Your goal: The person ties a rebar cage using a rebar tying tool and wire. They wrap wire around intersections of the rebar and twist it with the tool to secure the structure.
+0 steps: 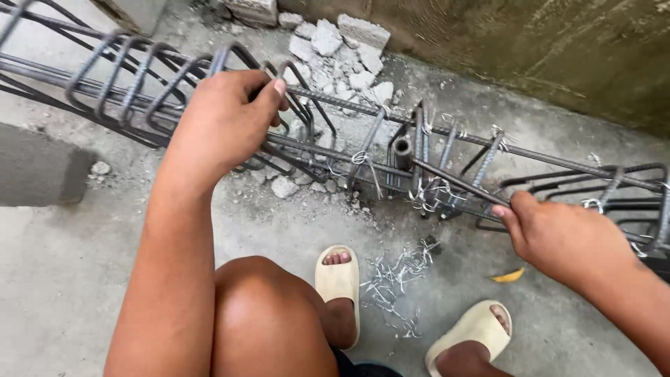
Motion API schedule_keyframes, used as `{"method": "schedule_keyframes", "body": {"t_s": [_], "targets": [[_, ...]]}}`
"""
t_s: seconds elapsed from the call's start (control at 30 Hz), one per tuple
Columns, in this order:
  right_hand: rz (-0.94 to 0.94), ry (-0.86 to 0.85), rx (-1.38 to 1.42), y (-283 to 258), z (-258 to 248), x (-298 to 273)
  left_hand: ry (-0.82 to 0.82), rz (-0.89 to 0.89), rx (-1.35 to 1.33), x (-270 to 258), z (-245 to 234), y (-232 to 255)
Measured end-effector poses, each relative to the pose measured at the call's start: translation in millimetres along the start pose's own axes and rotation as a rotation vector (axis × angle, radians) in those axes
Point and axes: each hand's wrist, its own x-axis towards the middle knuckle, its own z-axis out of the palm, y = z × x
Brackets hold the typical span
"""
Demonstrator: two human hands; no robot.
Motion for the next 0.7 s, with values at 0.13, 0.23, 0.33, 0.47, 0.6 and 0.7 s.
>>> {"method": "schedule_keyframes", "body": {"t_s": [0.13,0.23,0.33,0.47,0.6,0.7], "targets": [[0.080,-0.276,0.292,-35.2,-45.7,51.4,0.032,0.036,-0.012,0.4,2.5,3.6],[-0.057,-0.066,0.294,-19.9,-27.3,43.4,0.091,0.200,-0.014,1.2,7.6,26.7],[0.004,-0.296,0.212,-3.3,-29.1,17.4,0.043,0.134,-0.018,-3.7,10.7,28.7],[-0.058,-0.020,0.241,-30.4,-18.5,46.4,0.098,0.101,0.016,3.4,9.2,19.1],[-0.084,-0.093,0.424,-68.1,-26.6,71.8,-0.008,-0.047,-0.065,-8.6,14.2,49.1],[-0.010,-0.101,0.423,-50.6,-45.8,54.1,-0.049,0.012,0.066,-0.1,18.7,37.5]]}}
